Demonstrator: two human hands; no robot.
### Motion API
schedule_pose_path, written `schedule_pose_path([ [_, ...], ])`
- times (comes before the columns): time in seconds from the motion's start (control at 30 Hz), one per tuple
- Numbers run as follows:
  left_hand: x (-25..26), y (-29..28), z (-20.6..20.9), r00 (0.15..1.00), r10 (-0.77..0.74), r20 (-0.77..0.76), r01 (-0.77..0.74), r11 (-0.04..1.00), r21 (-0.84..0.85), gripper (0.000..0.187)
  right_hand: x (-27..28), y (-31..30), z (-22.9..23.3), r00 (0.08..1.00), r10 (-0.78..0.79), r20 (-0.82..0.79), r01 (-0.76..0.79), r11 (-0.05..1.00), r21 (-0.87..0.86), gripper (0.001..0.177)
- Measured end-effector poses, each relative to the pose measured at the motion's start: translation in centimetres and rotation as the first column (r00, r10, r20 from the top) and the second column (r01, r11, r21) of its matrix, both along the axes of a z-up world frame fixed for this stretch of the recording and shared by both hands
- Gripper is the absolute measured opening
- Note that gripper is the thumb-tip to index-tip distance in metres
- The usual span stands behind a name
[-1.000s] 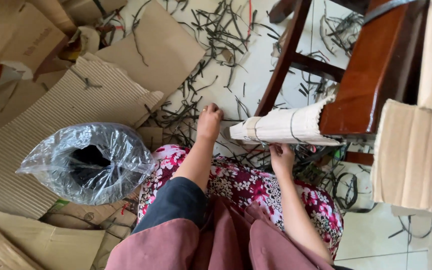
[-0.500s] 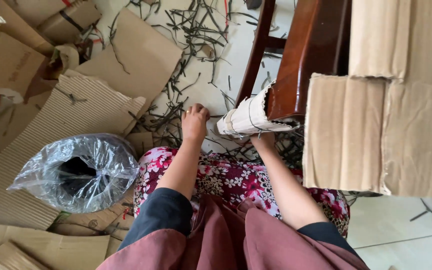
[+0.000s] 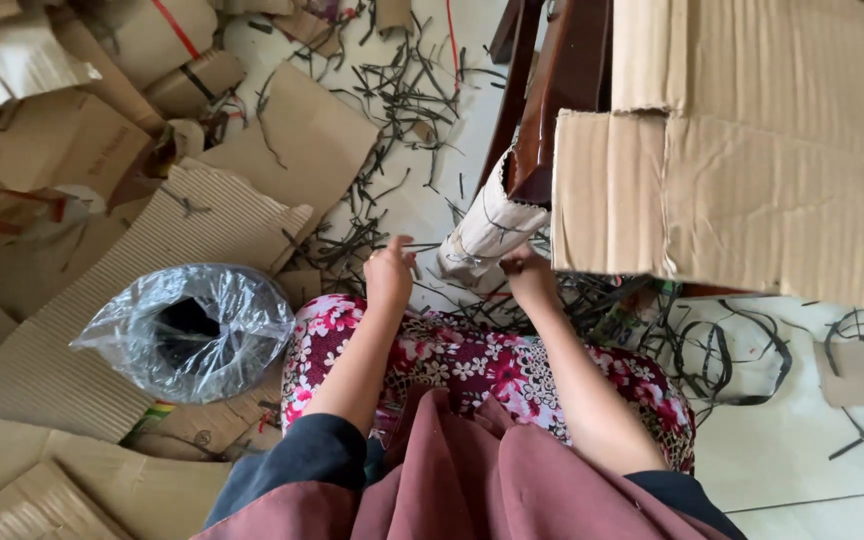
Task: Wrapping a chair leg with cardboard and securing it with black plastic strips for protection.
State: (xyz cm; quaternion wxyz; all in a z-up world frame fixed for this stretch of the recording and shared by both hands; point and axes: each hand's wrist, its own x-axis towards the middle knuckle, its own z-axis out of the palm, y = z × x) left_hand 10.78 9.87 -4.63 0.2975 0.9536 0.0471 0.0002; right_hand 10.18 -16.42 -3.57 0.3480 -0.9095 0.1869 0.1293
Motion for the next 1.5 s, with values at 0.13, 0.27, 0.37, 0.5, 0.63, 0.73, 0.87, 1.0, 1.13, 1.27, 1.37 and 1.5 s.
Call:
schedule_pose_path([
  [0.13, -2.4, 0.2, -2.1, 0.992, -0.124, 0.022, 0.115, 0.963, 0.243, 0.014, -4.5, 1.6, 1.9, 0.992, 0.021, 0.123, -0.022, 1.0, 0.007, 0.015],
  [0.27, -5.1, -0.1, 1.5, 0.978, -0.204, 0.033, 0.198, 0.971, 0.131, 0.014, -8.2, 2.9, 3.0, 0.957, 0.124, 0.261, -0.114, 0.992, -0.053, 0.019],
  [0.37, -5.6, -0.1, 2.8, 0.883, -0.401, 0.246, 0.38, 0.916, 0.131, 0.008, -9.8, 3.6, 4.3, 0.925, 0.188, 0.329, -0.164, 0.981, -0.102, 0.017],
  [0.5, -5.7, -1.0, 6.7, 0.774, -0.565, 0.287, 0.574, 0.817, 0.06, 0.016, -10.3, 3.1, 1.5, 0.818, 0.326, 0.474, -0.228, 0.94, -0.253, 0.015],
  [0.63, -4.8, -1.8, 5.5, 0.661, -0.607, 0.44, 0.681, 0.732, -0.013, 0.02, -10.1, 3.9, 1.5, 0.708, 0.402, 0.581, -0.235, 0.909, -0.343, 0.006],
  [0.73, -4.5, -2.3, 6.4, 0.665, -0.574, 0.478, 0.704, 0.695, -0.144, 0.019, -10.3, 4.1, 0.5, 0.707, 0.39, 0.59, -0.232, 0.916, -0.326, 0.005],
  [0.87, -4.1, -2.6, 4.6, 0.64, -0.586, 0.498, 0.735, 0.656, -0.172, 0.016, -11.1, 6.5, 6.0, 0.72, 0.23, 0.655, -0.22, 0.97, -0.099, 0.004],
  [1.0, -3.7, -2.8, 4.2, 0.646, -0.59, 0.484, 0.725, 0.672, -0.15, 0.014, -10.8, 7.1, 6.8, 0.748, 0.113, 0.654, -0.186, 0.982, 0.044, 0.006],
  [1.13, -3.5, -2.6, 4.1, 0.73, -0.509, 0.456, 0.663, 0.69, -0.291, 0.012, -11.0, 5.3, 7.2, 0.819, 0.026, 0.573, -0.129, 0.982, 0.139, 0.005],
  [1.27, -3.8, -2.0, 6.1, 0.773, -0.457, 0.44, 0.623, 0.676, -0.393, 0.015, -11.1, 1.7, 4.4, 0.763, 0.109, 0.637, -0.019, 0.989, -0.146, 0.011],
  [1.37, -3.7, -2.1, 5.3, 0.781, -0.462, 0.421, 0.612, 0.702, -0.365, 0.011, -10.3, 3.3, 5.8, 0.604, 0.143, 0.784, -0.074, 0.99, -0.123, 0.035],
  [1.5, -3.9, -2.1, 5.7, 0.773, -0.472, 0.423, 0.62, 0.704, -0.347, 0.011, -9.0, 6.3, 7.1, 0.537, 0.329, 0.777, -0.263, 0.94, -0.216, 0.034],
])
